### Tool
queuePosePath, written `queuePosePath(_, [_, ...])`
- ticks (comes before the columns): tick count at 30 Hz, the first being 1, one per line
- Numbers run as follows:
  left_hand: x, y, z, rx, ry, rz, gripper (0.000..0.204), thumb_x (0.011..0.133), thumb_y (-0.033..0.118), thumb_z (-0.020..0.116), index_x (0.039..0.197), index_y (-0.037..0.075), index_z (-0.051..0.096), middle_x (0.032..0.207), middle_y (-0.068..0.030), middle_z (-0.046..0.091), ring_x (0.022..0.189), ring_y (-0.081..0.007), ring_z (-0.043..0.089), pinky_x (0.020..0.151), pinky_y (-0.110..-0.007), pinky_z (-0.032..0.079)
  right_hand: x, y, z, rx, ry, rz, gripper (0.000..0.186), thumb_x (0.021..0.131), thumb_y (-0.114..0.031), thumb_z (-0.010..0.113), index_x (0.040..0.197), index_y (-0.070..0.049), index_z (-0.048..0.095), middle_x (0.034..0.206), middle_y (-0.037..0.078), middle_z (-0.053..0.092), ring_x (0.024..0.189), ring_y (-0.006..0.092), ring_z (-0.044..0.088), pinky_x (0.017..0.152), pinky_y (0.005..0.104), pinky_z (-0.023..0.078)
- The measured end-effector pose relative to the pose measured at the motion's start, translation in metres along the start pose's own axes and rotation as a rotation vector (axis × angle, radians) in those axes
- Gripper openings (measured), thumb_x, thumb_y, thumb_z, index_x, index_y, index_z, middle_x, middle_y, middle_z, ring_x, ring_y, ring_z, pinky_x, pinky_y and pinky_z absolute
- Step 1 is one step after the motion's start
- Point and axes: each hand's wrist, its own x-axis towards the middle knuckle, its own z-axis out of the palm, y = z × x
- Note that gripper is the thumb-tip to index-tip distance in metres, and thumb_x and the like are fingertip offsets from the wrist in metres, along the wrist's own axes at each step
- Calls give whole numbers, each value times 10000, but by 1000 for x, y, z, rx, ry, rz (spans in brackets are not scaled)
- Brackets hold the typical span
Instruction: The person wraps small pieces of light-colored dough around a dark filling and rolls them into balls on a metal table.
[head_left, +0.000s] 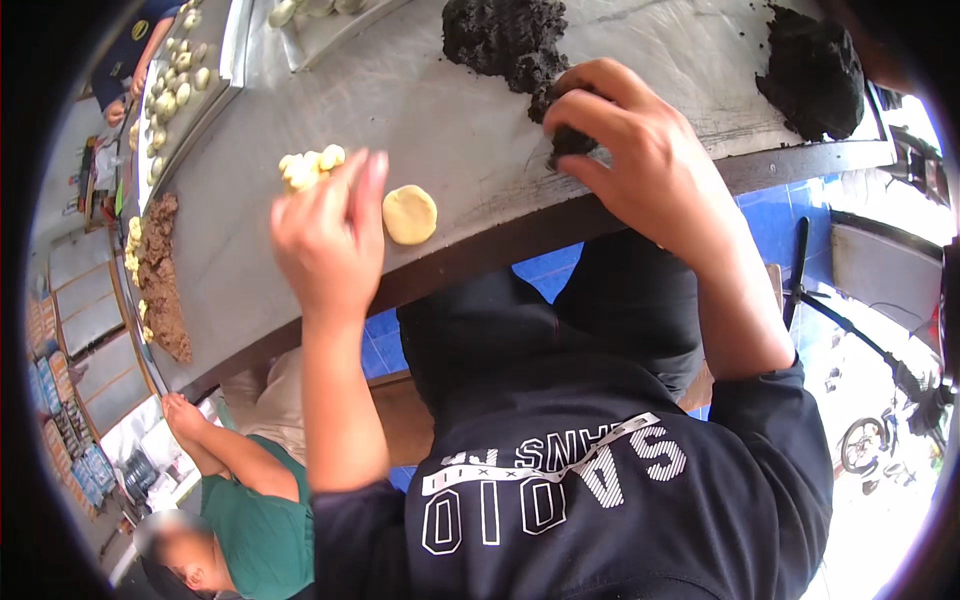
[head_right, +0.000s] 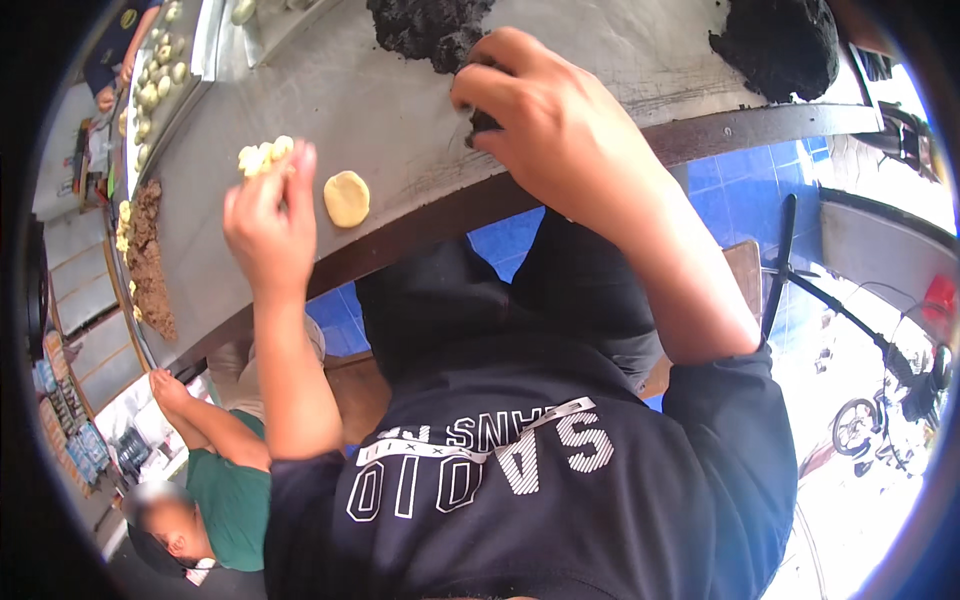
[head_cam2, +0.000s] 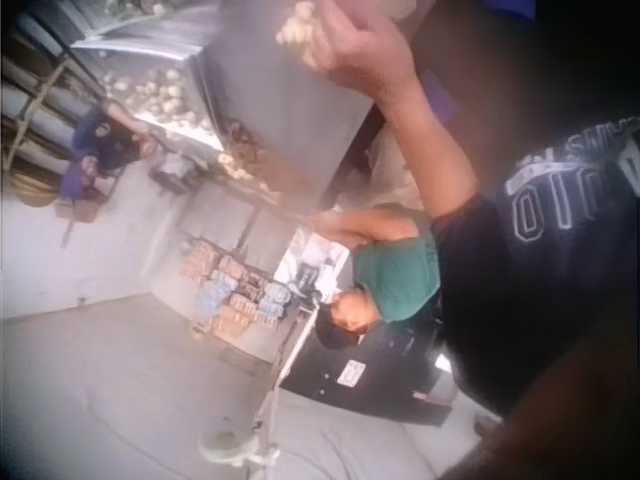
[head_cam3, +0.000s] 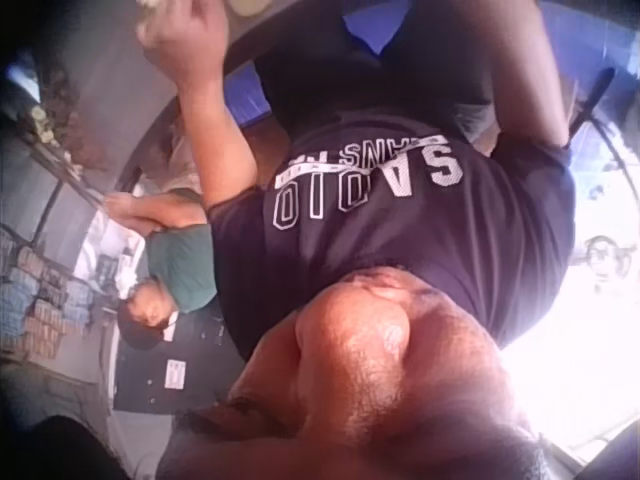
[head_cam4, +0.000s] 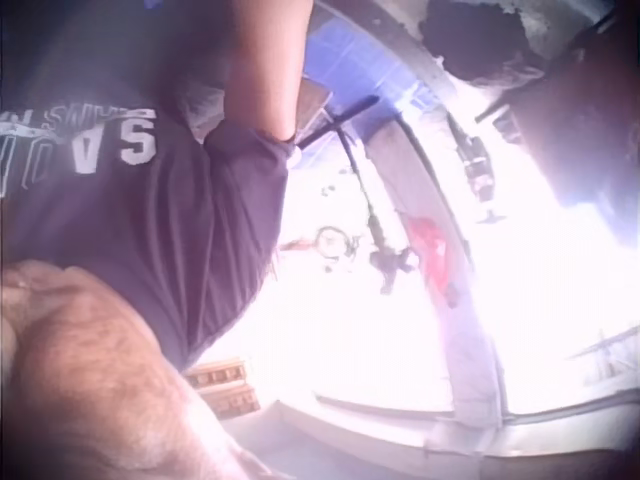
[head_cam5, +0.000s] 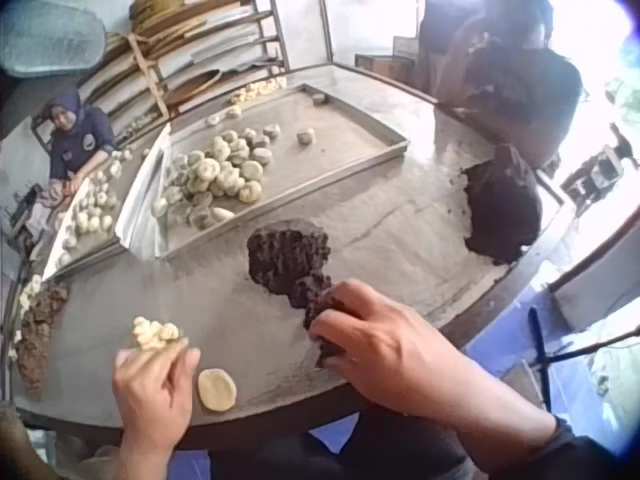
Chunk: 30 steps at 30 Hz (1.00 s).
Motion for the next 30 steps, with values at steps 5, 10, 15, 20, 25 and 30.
queuePosePath(5, [-47,28,-9,-94,-113,-279,158,1055,177,825,1091,24,832,1109,-72,781,1029,-193,700,907,-374,552,-12,-16,0,-24,4,75,385,845,-61,881,1223,-59,807,1189,122,742,1111,363,702,968,464,596])
queuePosePath(10, [-47,40,-4,-999,8,-666,213,1146,95,702,1322,-21,673,1269,-208,811,1158,-208,763,1054,-339,574,-9,-30,3,-85,-56,79,374,859,-24,859,1227,-47,800,1224,143,753,1114,382,731,972,480,611])
queuePosePath(15, [-19,68,0,-1303,95,-889,477,1196,197,623,1586,-61,532,1484,-303,702,1321,-284,739,1155,-432,593,11,-52,27,283,59,-12,243,883,-51,805,1116,-37,737,1118,132,710,1021,374,743,882,470,633])
queuePosePath(20, [-12,55,6,-1224,32,-651,414,1132,88,700,1519,-48,641,1449,-167,746,1252,-221,749,1075,-377,609,21,-50,33,443,258,-91,173,887,-38,803,1049,-38,743,1023,121,698,972,351,757,810,462,638])
queuePosePath(25, [-11,38,13,-559,-134,-221,299,811,-7,918,1086,-9,801,1076,-95,808,888,-238,792,793,-366,622,14,-48,34,510,50,-49,171,851,-71,828,1004,-44,755,1000,112,698,931,362,749,789,464,629])
queuePosePath(30, [-2,37,24,-504,-108,-77,472,651,125,1005,1037,30,750,930,-95,719,780,-286,728,710,-420,576,4,-64,35,320,-84,-171,303,785,-58,813,1086,-37,794,1158,121,737,1048,335,724,880,435,629])
